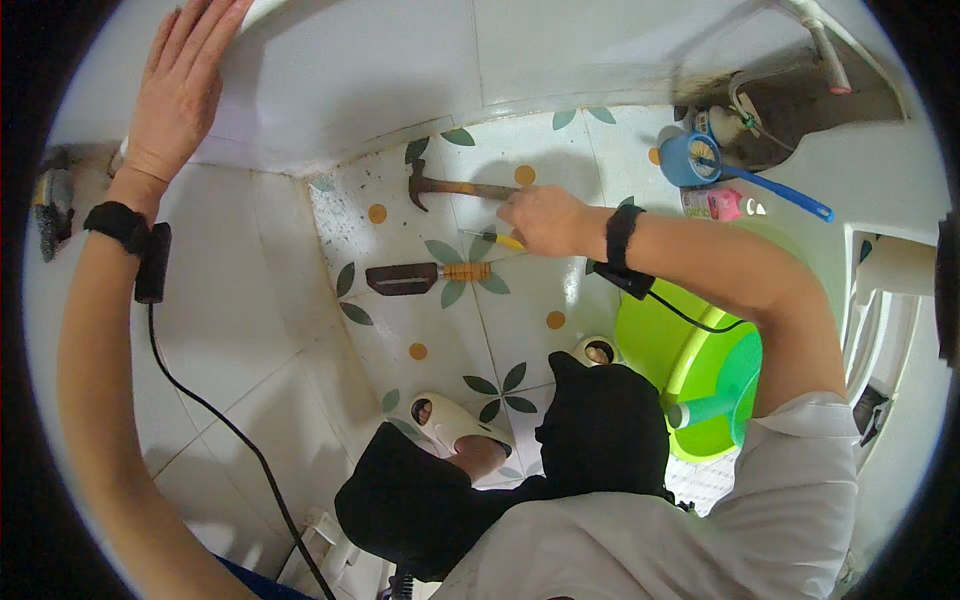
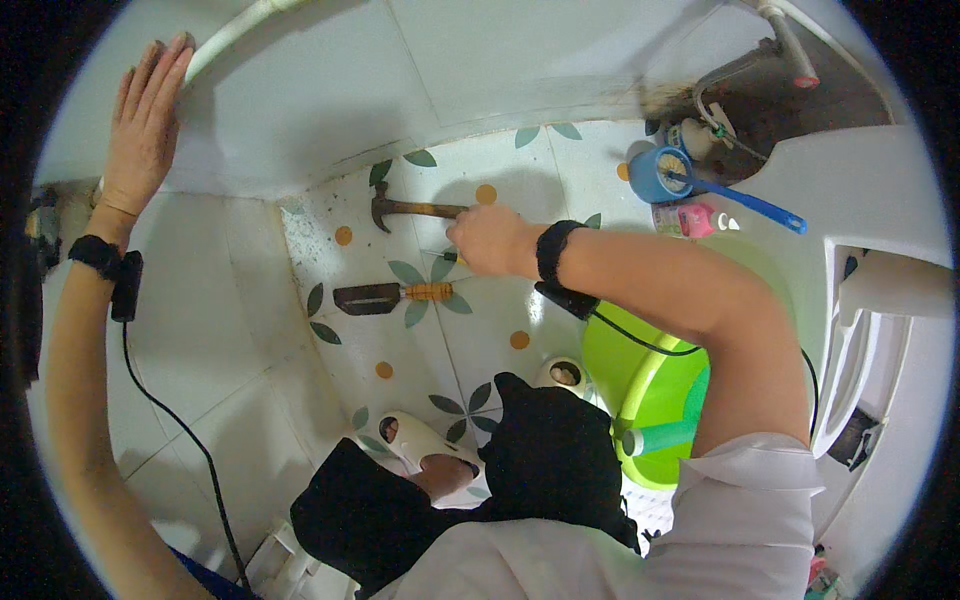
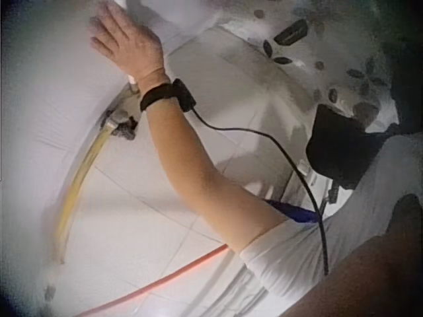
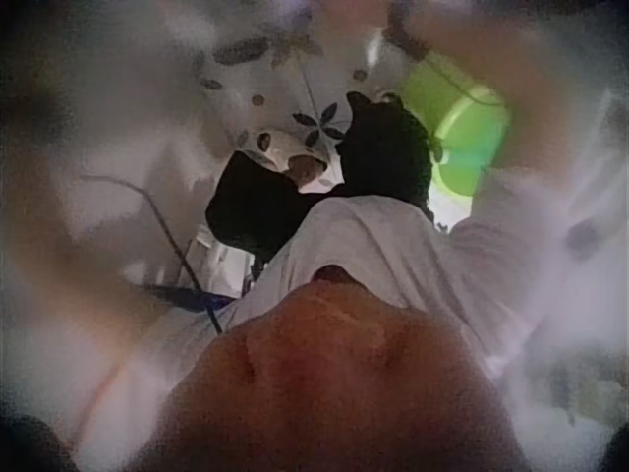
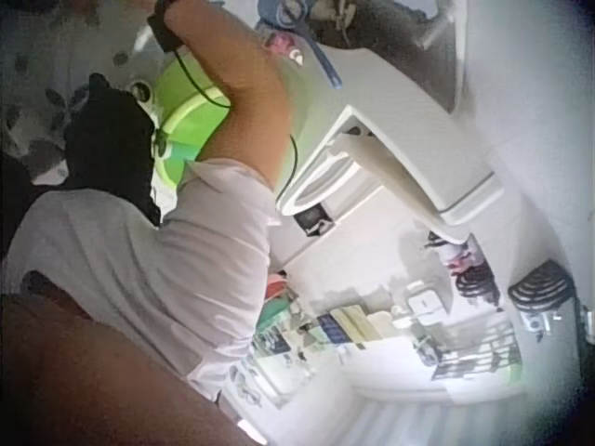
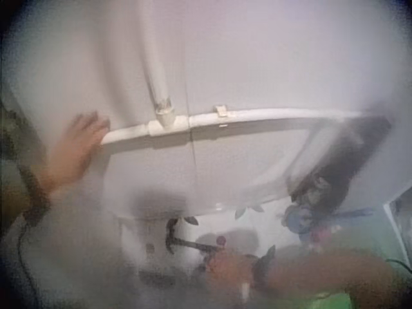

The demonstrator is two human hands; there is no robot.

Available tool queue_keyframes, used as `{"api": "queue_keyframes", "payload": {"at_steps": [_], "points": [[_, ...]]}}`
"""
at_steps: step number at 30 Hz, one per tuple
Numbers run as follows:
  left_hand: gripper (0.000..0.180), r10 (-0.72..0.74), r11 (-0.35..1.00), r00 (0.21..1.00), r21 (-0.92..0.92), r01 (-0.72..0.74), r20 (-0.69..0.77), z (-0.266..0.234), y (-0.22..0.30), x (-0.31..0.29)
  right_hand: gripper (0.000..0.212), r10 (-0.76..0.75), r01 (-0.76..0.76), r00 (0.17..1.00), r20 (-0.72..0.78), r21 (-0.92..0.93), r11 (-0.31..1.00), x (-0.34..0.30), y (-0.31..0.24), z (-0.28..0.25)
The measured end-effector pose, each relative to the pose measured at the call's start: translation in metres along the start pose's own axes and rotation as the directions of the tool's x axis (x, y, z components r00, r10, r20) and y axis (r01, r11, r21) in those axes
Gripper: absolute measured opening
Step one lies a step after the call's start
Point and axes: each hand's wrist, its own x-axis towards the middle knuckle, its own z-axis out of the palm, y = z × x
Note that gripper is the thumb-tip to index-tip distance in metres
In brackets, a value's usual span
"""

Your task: Repairing or scraping grout/plaster on a tiled bathroom wall using a hammer and a small tool.

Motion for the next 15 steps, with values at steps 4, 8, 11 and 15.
{"api": "queue_keyframes", "payload": {"at_steps": [4,8,11,15], "points": [[0.069,0.026,0.999,0.999,-0.046,-0.027,-0.025,-0.006,0.0,-0.005,0.025,-0.064,0.057,0.997,0.042,0.163,0.985,-0.012,-0.027,-0.023],[0.069,0.035,0.99,0.996,-0.136,-0.024,0.078,-0.017,0.003,0.005,0.03,-0.252,0.14,0.949,0.189,0.464,0.875,-0.089,-0.099,-0.078],[0.061,-0.126,0.991,0.777,0.114,0.07,0.616,-0.042,0.021,0.026,0.033,-0.394,0.236,0.902,0.178,0.559,0.795,-0.152,-0.14,-0.11],[0.059,-0.081,0.997,0.83,0.04,0.07,0.552,-0.033,0.024,0.026,0.035,-0.327,0.185,0.93,0.166,0.558,0.809,-0.215,-0.148,-0.105]]}}
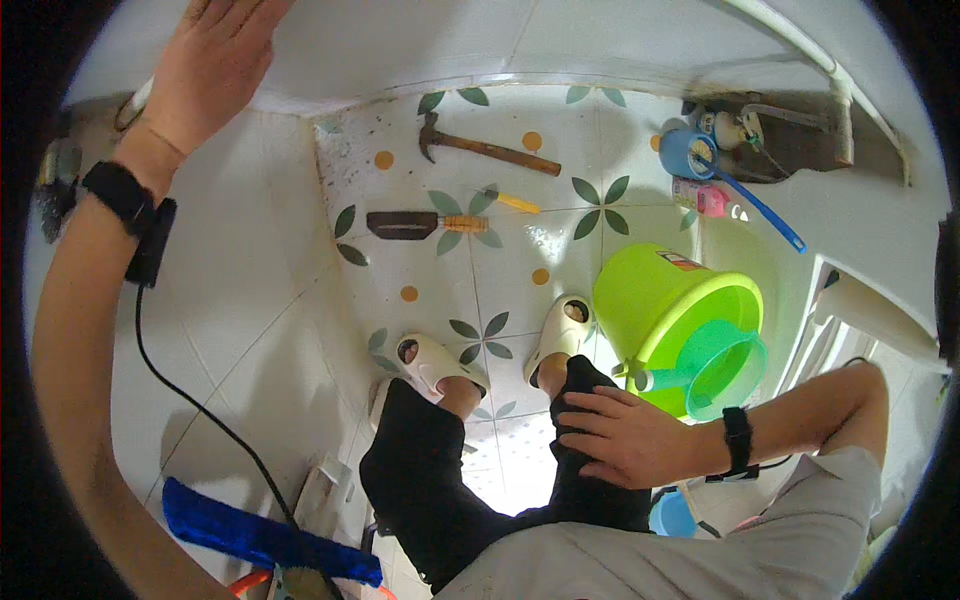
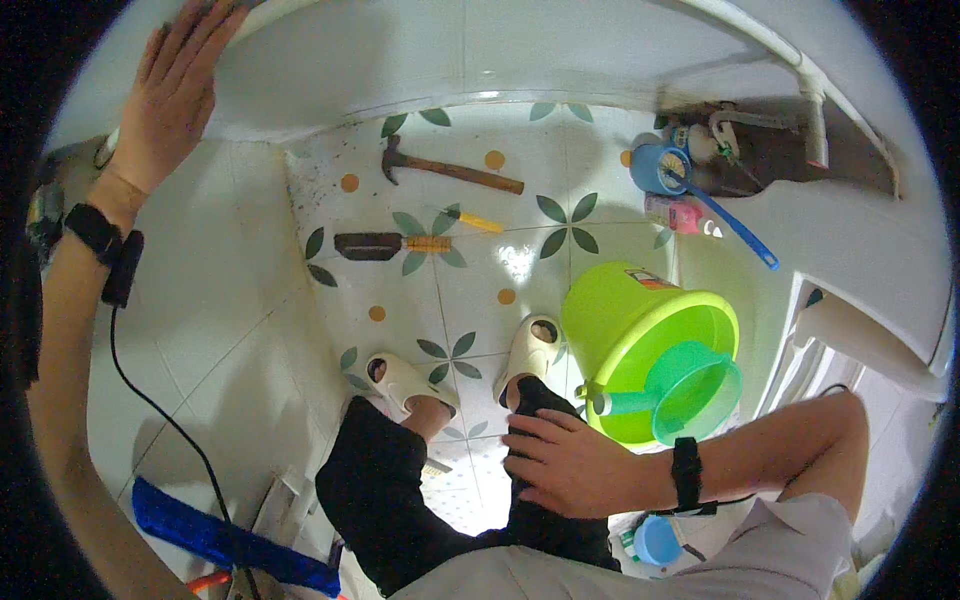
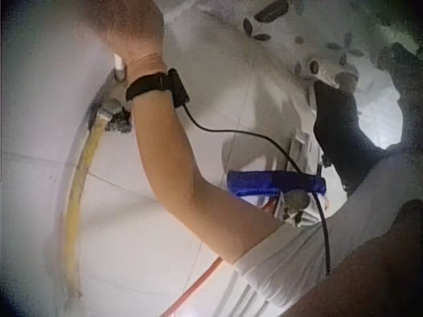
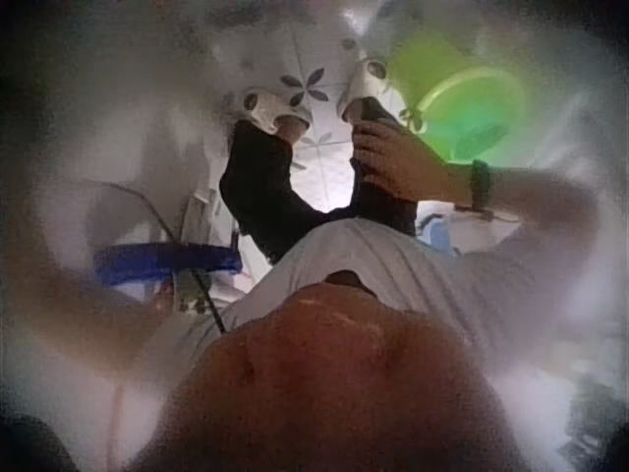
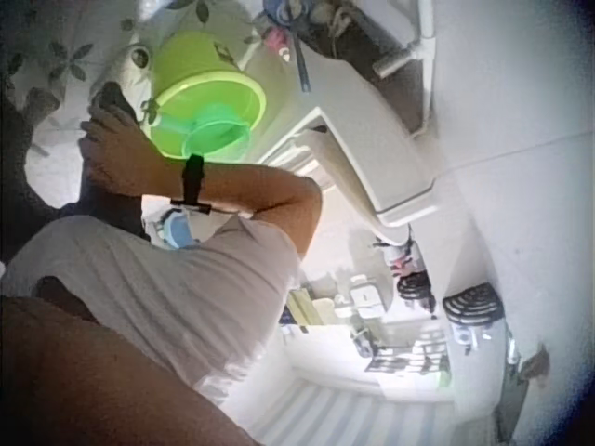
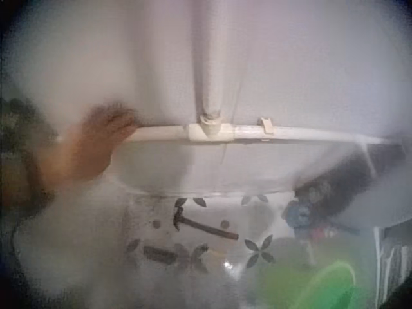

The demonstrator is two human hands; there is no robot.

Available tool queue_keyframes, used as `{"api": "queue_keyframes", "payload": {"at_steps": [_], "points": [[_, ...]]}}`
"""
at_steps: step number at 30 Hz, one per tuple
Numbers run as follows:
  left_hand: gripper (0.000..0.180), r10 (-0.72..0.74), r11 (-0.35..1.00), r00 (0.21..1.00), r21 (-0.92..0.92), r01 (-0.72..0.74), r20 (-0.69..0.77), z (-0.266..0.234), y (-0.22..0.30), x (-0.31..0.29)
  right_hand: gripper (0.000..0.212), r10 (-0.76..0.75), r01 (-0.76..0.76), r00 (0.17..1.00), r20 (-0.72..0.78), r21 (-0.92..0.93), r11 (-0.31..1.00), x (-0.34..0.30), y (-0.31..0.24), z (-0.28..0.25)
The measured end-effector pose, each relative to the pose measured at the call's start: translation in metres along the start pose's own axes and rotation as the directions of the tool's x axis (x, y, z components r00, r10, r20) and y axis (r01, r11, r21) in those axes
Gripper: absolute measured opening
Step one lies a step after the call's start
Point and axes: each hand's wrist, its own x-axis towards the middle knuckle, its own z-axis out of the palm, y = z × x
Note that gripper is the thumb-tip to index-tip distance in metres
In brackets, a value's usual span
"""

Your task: Repairing or scraping grout/plaster on a tiled bathroom wall using a hammer and a small tool.

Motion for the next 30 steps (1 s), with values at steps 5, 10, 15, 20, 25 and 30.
{"api": "queue_keyframes", "payload": {"at_steps": [5,10,15,20,25,30], "points": [[0.061,0.118,0.976,0.878,-0.108,-0.188,-0.464,0.032,-0.014,-0.008,0.032,-0.048,0.047,0.999,0.007,0.07,0.996,-0.015,-0.009,0.026],[0.065,0.166,0.972,0.856,-0.063,-0.224,-0.49,0.025,-0.011,-0.006,0.033,-0.028,0.026,0.999,0.041,0.043,0.999,-0.01,-0.019,0.039],[0.068,0.146,0.975,0.896,-0.094,-0.203,-0.419,0.011,-0.013,-0.017,0.034,0.001,-0.004,0.994,0.113,0.027,1.0,-0.017,-0.037,0.059],[0.068,0.078,0.994,0.919,-0.043,-0.103,-0.385,-0.003,0.002,-0.025,0.034,0.049,-0.05,0.99,0.131,0.006,0.999,-0.04,-0.041,0.073],[0.066,-0.111,0.961,0.959,-0.273,0.037,-0.262,-0.029,0.029,-0.034,0.033,0.081,-0.079,0.985,0.153,-0.02,0.997,-0.063,-0.042,0.089],[0.064,-0.551,0.703,0.834,-0.555,0.444,-0.032,-0.078,0.102,-0.049,0.034,0.131,-0.121,0.973,0.19,-0.067,0.99,-0.074,-0.047,0.102]]}}
